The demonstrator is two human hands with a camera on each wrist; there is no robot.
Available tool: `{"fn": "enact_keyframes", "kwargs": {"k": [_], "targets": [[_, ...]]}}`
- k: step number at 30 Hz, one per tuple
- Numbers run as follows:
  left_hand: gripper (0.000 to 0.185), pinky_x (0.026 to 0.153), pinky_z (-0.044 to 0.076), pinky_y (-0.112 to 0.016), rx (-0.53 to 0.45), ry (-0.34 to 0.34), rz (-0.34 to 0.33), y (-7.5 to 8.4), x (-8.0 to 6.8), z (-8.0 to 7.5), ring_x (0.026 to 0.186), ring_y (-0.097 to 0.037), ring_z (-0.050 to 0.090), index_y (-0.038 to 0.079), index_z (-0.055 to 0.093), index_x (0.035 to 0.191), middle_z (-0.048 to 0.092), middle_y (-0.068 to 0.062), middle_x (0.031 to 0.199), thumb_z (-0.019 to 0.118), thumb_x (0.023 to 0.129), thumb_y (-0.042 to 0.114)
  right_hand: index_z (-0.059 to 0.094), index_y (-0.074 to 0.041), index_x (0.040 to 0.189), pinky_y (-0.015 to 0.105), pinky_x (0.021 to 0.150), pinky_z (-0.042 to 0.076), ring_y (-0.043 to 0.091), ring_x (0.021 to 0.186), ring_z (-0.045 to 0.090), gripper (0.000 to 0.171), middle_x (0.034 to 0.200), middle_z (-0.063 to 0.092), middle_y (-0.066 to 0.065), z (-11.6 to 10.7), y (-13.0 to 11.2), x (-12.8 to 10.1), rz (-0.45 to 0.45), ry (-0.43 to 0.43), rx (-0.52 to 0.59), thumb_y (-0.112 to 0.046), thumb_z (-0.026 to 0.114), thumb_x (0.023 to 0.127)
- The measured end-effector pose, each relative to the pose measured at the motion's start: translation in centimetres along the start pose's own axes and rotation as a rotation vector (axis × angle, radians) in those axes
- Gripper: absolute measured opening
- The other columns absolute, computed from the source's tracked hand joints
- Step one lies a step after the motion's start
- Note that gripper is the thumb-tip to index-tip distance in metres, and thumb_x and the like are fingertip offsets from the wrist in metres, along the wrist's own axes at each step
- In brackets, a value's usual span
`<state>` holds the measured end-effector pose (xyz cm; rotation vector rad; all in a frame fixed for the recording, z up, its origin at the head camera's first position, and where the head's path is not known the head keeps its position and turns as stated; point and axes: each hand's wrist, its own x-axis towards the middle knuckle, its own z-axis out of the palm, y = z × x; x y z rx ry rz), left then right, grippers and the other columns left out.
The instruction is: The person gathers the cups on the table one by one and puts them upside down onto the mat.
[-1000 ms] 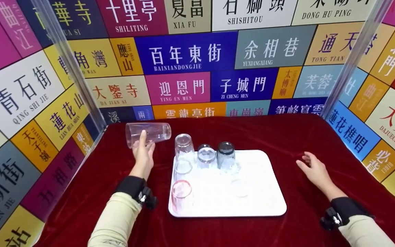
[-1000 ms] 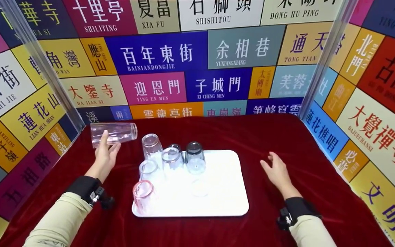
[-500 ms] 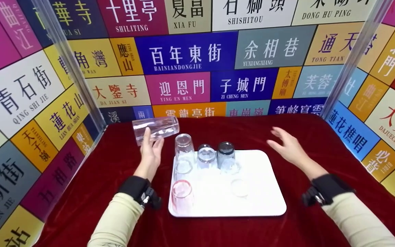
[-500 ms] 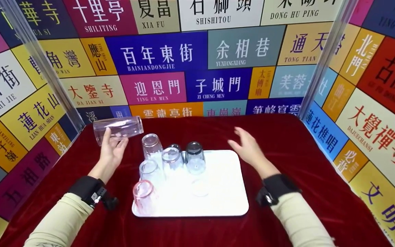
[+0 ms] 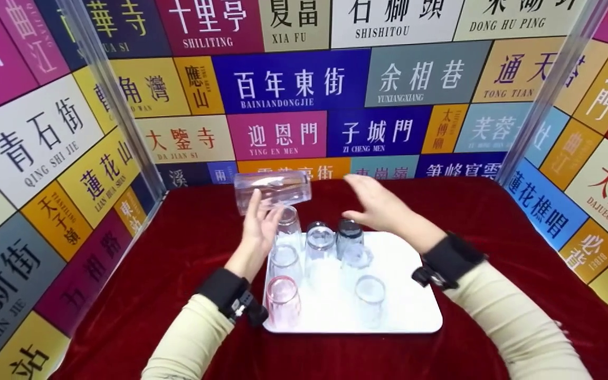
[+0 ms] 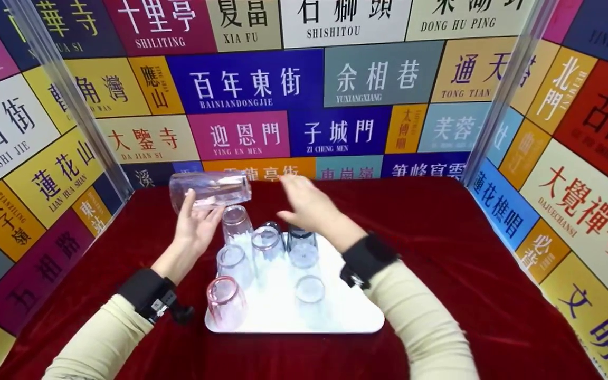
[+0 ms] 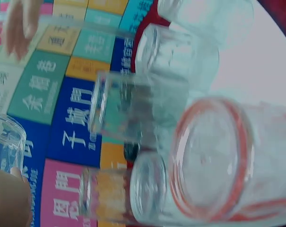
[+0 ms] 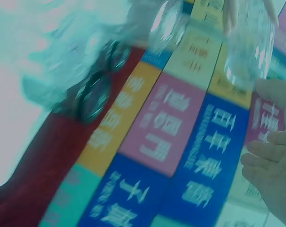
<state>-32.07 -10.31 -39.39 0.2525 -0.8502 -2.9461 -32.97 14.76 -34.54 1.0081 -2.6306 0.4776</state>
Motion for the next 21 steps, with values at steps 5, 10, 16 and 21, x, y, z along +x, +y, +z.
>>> {"fn": "enact_keyframes", "kwargs": {"k": [5,10,16,21], "targets": [[0.056,0.106,0.031,-0.036,0.068,-0.049,-0.018,-1.2,-1.1,1.1,0.132,-0.037,0.027,-0.003,0.024,0.139,0.023,-0.021,0.146,0.044,0.095,0.025,0.031,0.009,0.135,0.042,0.109,0.026,0.037,0.130,0.031,0.077,0.139,0.034,0.027,0.5,-2.9,2.2,-0.088,-0.019,-0.106,-0.021,0.071,0.077],[0.054,0.104,0.034,-0.035,0.105,-0.073,-0.050,-2.1,-1.8,1.7,0.130,-0.036,0.031,-0.001,0.027,0.139,0.027,-0.019,0.145,0.043,0.095,0.025,0.034,0.011,0.132,0.042,0.108,0.026,0.038,0.127,0.036,0.079,0.136,0.038,0.028,1.1,-4.3,3.6,-0.155,-0.021,-0.251,-0.021,0.076,0.073],[0.063,0.104,0.035,-0.036,0.126,-0.086,-0.072,-2.6,-2.2,1.7,0.135,-0.037,0.021,0.005,0.015,0.145,0.013,-0.020,0.149,0.046,0.093,0.023,0.036,0.012,0.131,0.042,0.105,0.032,0.037,0.121,0.043,0.078,0.129,0.045,0.028,1.6,-4.3,4.0,-0.146,-0.017,-0.312,-0.021,0.076,0.072],[0.087,0.106,0.032,-0.038,0.090,-0.117,-0.088,-2.6,-2.4,1.4,0.137,-0.040,0.012,0.006,0.001,0.146,0.001,-0.022,0.151,0.061,0.086,0.022,0.038,0.009,0.129,0.042,0.098,0.041,0.037,0.115,0.048,0.075,0.125,0.048,0.026,2.0,-4.0,3.7,-0.126,0.027,-0.272,-0.021,0.075,0.070]]}}
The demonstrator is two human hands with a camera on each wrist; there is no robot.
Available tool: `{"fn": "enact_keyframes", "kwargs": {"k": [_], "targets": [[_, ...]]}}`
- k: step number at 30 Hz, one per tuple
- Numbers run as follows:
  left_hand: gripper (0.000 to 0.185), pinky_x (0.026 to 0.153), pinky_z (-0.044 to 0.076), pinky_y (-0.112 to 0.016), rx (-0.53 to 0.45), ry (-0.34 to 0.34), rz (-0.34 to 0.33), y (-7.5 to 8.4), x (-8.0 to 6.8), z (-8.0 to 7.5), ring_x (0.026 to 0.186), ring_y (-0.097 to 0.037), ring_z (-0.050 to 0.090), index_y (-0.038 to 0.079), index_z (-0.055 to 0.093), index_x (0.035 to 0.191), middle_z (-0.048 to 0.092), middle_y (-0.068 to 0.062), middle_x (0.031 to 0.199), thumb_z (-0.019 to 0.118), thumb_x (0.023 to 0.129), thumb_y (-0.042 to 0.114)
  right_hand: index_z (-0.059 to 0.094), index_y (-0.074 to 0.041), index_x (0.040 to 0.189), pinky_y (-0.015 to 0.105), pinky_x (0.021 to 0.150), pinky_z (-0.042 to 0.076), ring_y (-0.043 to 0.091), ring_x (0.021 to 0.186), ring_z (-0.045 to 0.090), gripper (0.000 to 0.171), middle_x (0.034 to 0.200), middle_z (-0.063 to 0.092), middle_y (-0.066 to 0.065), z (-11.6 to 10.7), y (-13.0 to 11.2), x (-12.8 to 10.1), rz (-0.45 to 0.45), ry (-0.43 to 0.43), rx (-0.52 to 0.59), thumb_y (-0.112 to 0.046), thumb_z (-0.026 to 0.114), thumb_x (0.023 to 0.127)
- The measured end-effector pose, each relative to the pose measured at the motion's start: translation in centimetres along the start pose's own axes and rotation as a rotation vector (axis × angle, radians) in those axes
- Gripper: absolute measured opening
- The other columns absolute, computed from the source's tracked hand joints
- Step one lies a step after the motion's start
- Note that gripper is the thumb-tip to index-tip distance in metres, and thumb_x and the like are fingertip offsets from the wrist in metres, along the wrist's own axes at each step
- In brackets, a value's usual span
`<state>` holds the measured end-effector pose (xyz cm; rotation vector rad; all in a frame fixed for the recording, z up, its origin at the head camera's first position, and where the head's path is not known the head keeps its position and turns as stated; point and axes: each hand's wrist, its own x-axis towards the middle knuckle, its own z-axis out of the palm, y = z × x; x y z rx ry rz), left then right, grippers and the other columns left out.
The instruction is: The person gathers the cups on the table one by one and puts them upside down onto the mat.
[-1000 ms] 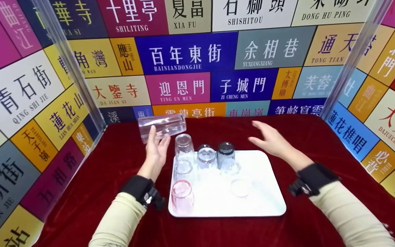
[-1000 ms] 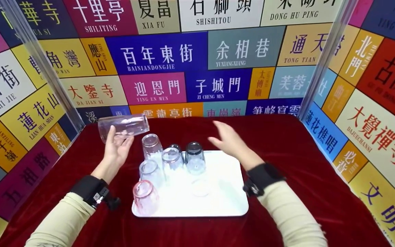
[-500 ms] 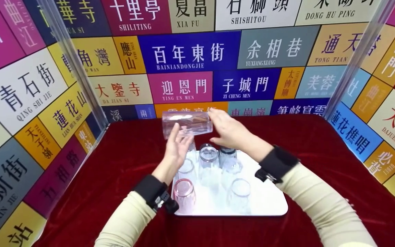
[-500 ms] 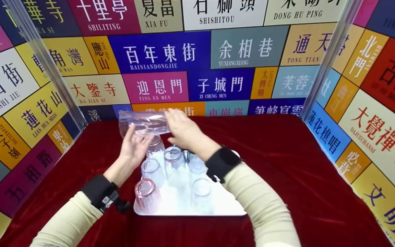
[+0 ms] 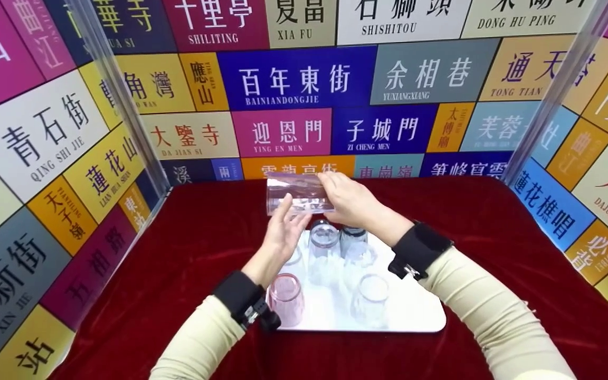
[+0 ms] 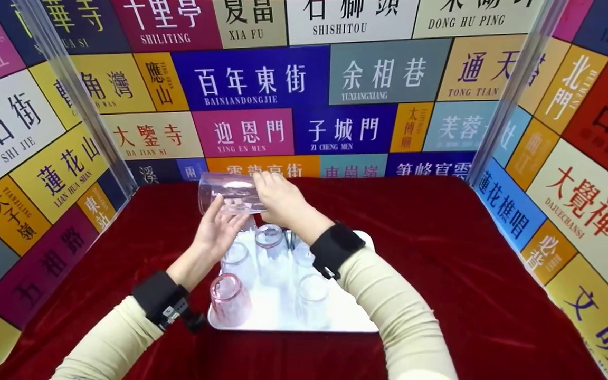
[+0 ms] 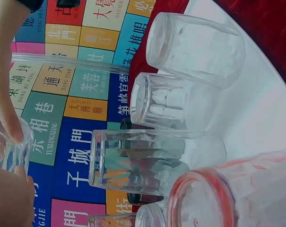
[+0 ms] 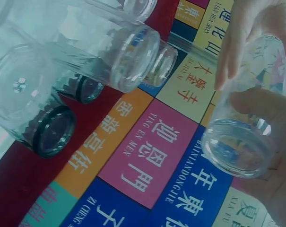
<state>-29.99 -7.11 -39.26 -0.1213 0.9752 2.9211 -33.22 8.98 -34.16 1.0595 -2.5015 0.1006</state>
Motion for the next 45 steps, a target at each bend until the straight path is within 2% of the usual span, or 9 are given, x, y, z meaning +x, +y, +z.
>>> {"fn": "enact_keyframes", "kwargs": {"k": [5,8,10,13,18,29,38,42,45], "targets": [[0.135,0.108,0.027,-0.041,-0.019,-0.085,0.012,0.3,-0.1,-0.2,0.137,-0.041,0.009,0.005,-0.006,0.146,-0.003,-0.023,0.151,0.087,0.052,0.032,0.040,0.009,0.127,0.040,0.097,0.042,0.035,0.113,0.049,0.073,0.122,0.050,0.025,-0.1,0.7,-0.5,-0.028,0.117,0.006,-0.016,0.074,0.067],[0.140,0.109,0.024,-0.043,-0.009,-0.108,0.034,0.8,0.0,-0.7,0.135,-0.043,0.014,0.004,-0.005,0.146,0.002,-0.023,0.151,0.086,0.045,0.037,0.040,0.009,0.126,0.039,0.099,0.041,0.034,0.113,0.048,0.073,0.121,0.050,0.024,-0.6,1.7,-0.9,-0.024,0.172,0.013,-0.010,0.073,0.064],[0.135,0.110,0.023,-0.043,-0.019,-0.094,0.052,1.3,0.1,-1.3,0.135,-0.043,0.018,0.004,-0.001,0.146,0.008,-0.023,0.150,0.085,0.047,0.037,0.040,0.009,0.125,0.039,0.099,0.041,0.034,0.112,0.048,0.073,0.119,0.050,0.024,-1.1,2.7,-1.3,-0.007,0.197,0.015,-0.007,0.073,0.063],[0.112,0.109,0.024,-0.041,-0.051,-0.031,0.075,2.1,0.4,-2.6,0.135,-0.041,0.020,0.006,0.004,0.147,0.012,-0.022,0.150,0.078,0.067,0.033,0.040,0.010,0.125,0.041,0.100,0.039,0.037,0.113,0.046,0.073,0.119,0.049,0.026,-1.5,4.8,-2.3,0.019,0.219,0.000,-0.004,0.073,0.061],[0.067,0.109,0.027,-0.038,-0.064,0.101,0.097,3.3,1.0,-5.0,0.135,-0.037,0.022,0.012,0.010,0.148,0.012,-0.018,0.151,0.049,0.095,0.024,0.042,0.012,0.123,0.044,0.101,0.037,0.041,0.113,0.043,0.071,0.119,0.047,0.029,-1.7,8.6,-4.8,0.060,0.240,-0.082,0.007,0.070,0.058],[0.064,0.107,0.030,-0.033,-0.048,0.261,0.127,5.2,0.7,-9.9,0.136,-0.033,0.024,0.015,0.013,0.148,0.008,-0.013,0.153,0.048,0.094,0.025,0.050,0.013,0.109,0.048,0.099,0.037,0.044,0.105,0.046,0.050,0.105,0.049,0.029,-0.5,13.1,-8.7,-0.079,0.174,-0.361,0.018,0.062,0.061],[0.066,0.106,0.032,-0.033,-0.032,0.291,0.127,5.2,0.7,-10.9,0.135,-0.032,0.025,0.015,0.012,0.148,0.009,-0.012,0.153,0.048,0.094,0.024,0.057,0.003,0.108,0.047,0.102,0.034,0.041,0.111,0.047,0.055,0.113,0.054,0.024,1.1,13.0,-9.6,-0.147,-0.038,-0.526,0.005,0.075,0.056],[0.066,0.106,0.032,-0.034,-0.020,0.295,0.126,5.0,0.7,-11.2,0.135,-0.033,0.025,0.014,0.011,0.148,0.008,-0.013,0.153,0.048,0.094,0.023,0.058,-0.003,0.110,0.046,0.103,0.033,0.038,0.114,0.047,0.052,0.116,0.055,0.019,2.9,12.2,-9.9,-0.189,-0.164,-0.606,-0.001,0.075,0.061],[0.065,0.107,0.031,-0.035,-0.002,0.298,0.120,4.8,0.7,-11.4,0.135,-0.034,0.025,0.014,0.010,0.148,0.008,-0.013,0.153,0.045,0.095,0.023,0.060,-0.008,0.108,0.044,0.101,0.036,0.034,0.112,0.050,0.040,0.114,0.057,0.014,4.5,11.6,-10.0,-0.230,-0.187,-0.663,-0.004,0.070,0.070]]}}
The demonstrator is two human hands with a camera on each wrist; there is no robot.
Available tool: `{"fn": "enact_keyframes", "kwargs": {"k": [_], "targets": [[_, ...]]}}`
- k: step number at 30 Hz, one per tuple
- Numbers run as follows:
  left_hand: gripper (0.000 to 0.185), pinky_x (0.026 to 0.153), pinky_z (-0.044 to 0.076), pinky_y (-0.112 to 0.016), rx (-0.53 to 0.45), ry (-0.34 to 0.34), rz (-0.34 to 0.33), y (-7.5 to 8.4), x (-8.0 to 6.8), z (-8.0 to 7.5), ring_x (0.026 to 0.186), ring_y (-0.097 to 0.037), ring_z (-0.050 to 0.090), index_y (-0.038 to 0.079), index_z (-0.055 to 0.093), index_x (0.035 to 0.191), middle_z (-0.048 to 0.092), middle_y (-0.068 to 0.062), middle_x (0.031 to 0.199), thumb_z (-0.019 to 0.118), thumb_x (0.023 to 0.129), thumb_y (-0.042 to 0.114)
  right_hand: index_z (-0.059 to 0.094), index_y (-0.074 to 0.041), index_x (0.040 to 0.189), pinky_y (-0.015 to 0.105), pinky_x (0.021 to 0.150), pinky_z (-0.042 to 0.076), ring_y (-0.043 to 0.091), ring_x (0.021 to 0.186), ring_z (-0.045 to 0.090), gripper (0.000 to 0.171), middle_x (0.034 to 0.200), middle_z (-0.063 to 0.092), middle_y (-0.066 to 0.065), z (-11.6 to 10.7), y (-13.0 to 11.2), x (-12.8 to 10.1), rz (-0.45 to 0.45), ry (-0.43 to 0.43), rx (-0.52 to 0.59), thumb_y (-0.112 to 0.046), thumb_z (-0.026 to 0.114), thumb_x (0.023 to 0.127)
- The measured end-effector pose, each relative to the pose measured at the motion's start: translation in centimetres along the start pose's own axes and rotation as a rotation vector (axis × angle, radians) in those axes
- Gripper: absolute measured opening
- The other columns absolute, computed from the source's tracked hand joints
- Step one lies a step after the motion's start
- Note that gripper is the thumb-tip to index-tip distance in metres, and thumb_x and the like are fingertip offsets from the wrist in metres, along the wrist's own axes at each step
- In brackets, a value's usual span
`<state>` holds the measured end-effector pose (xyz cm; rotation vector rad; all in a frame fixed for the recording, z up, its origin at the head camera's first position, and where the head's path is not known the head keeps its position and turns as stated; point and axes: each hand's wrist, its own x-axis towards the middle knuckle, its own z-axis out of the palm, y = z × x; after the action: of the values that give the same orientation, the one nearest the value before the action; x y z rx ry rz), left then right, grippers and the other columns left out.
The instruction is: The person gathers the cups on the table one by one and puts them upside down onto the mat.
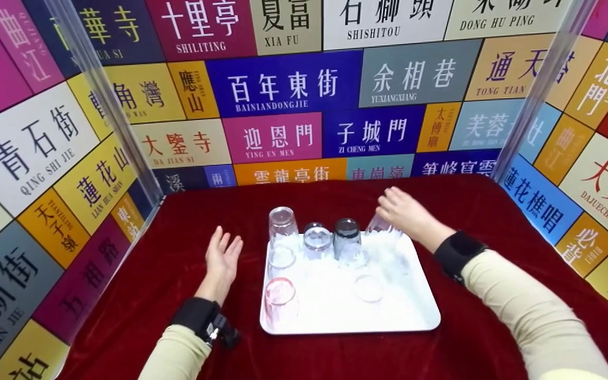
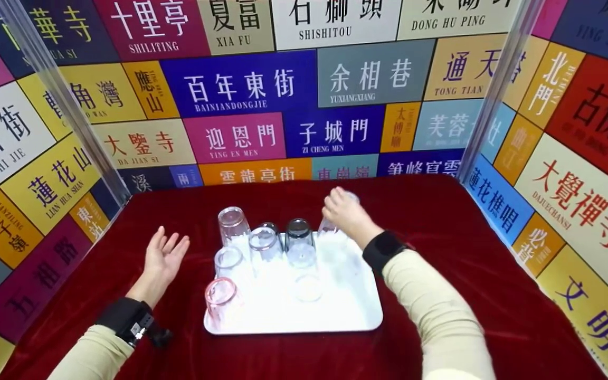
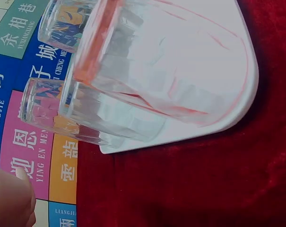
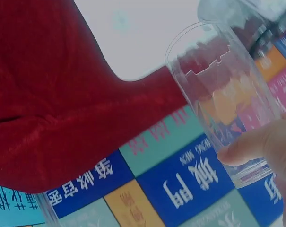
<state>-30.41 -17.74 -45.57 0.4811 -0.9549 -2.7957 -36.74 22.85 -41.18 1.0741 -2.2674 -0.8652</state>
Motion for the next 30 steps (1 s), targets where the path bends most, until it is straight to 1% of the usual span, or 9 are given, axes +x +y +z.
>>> {"fn": "enact_keyframes", "kwargs": {"k": [4,8,15,18,21,24,26,28,30], "targets": [[0.060,0.107,0.030,-0.037,0.048,-0.003,-0.004,-0.4,-0.2,-0.5,0.135,-0.035,0.024,0.011,0.012,0.147,0.007,-0.013,0.153,0.040,0.096,0.022,0.063,-0.015,0.107,0.041,0.100,0.037,0.030,0.111,0.050,0.027,0.111,0.059,0.008,1.1,-1.8,0.7,-0.044,-0.002,-0.092,-0.009,0.062,0.080],[0.054,0.108,0.029,-0.039,0.088,-0.010,-0.015,-0.9,-0.5,-1.1,0.135,-0.035,0.022,0.008,0.015,0.147,0.005,-0.013,0.153,0.033,0.097,0.020,0.062,-0.021,0.111,0.038,0.102,0.034,0.027,0.113,0.048,0.027,0.114,0.058,0.004,1.6,-3.2,0.9,-0.081,-0.068,-0.157,-0.013,0.056,0.086],[0.053,0.109,0.027,-0.039,0.099,0.000,-0.026,-1.0,-0.5,-2.1,0.136,-0.034,0.021,0.007,0.014,0.147,0.003,-0.012,0.153,0.030,0.097,0.019,0.059,-0.020,0.118,0.037,0.103,0.033,0.027,0.119,0.046,0.031,0.123,0.055,0.006,1.5,-3.5,1.2,-0.084,-0.105,-0.139,-0.014,0.054,0.088],[0.052,0.108,0.028,-0.039,0.118,0.011,-0.027,-0.8,-0.5,-2.3,0.136,-0.034,0.021,0.007,0.015,0.147,0.004,-0.012,0.153,0.030,0.098,0.018,0.052,-0.011,0.126,0.043,0.103,0.034,0.033,0.123,0.043,0.043,0.132,0.048,0.014,1.6,-2.7,1.3,0.004,-0.071,0.010,-0.002,0.056,0.084],[0.052,0.108,0.028,-0.040,0.140,0.023,-0.023,-0.6,-0.5,-2.6,0.136,-0.034,0.022,0.007,0.017,0.146,0.005,-0.012,0.153,0.030,0.097,0.018,0.045,-0.002,0.128,0.050,0.103,0.032,0.040,0.124,0.038,0.056,0.136,0.040,0.022,2.1,-1.2,0.7,0.187,-0.009,0.176,0.008,0.059,0.076],[0.052,0.108,0.027,-0.041,0.169,0.028,-0.015,-0.4,-0.5,-2.7,0.136,-0.034,0.022,0.007,0.016,0.146,0.006,-0.012,0.153,0.030,0.097,0.017,0.039,0.001,0.132,0.054,0.103,0.028,0.045,0.126,0.031,0.066,0.138,0.034,0.026,2.3,0.4,-0.7,0.358,-0.049,0.232,0.007,0.064,0.071],[0.054,0.108,0.028,-0.042,0.194,0.033,-0.011,-0.3,-0.4,-2.9,0.136,-0.034,0.022,0.007,0.013,0.147,0.006,-0.012,0.153,0.031,0.097,0.017,0.037,0.003,0.134,0.056,0.105,0.022,0.047,0.128,0.027,0.069,0.139,0.032,0.027,2.3,1.1,-1.9,0.423,-0.125,0.242,0.003,0.065,0.071],[0.058,0.108,0.028,-0.042,0.227,0.042,-0.017,-0.1,-0.4,-3.0,0.135,-0.034,0.023,0.009,0.008,0.147,0.006,-0.013,0.153,0.034,0.097,0.017,0.048,0.004,0.125,0.059,0.105,0.018,0.047,0.125,0.031,0.053,0.131,0.042,0.026,2.3,1.3,-2.9,0.456,-0.174,0.245,-0.002,0.063,0.074],[0.060,0.108,0.026,-0.043,0.267,0.045,-0.030,0.0,-0.4,-3.2,0.135,-0.035,0.022,0.010,0.005,0.148,0.006,-0.014,0.153,0.036,0.096,0.017,0.061,0.004,0.104,0.061,0.105,0.015,0.045,0.111,0.045,0.028,0.110,0.056,0.024,2.3,1.4,-3.7,0.482,-0.196,0.270,-0.005,0.059,0.077]]}}
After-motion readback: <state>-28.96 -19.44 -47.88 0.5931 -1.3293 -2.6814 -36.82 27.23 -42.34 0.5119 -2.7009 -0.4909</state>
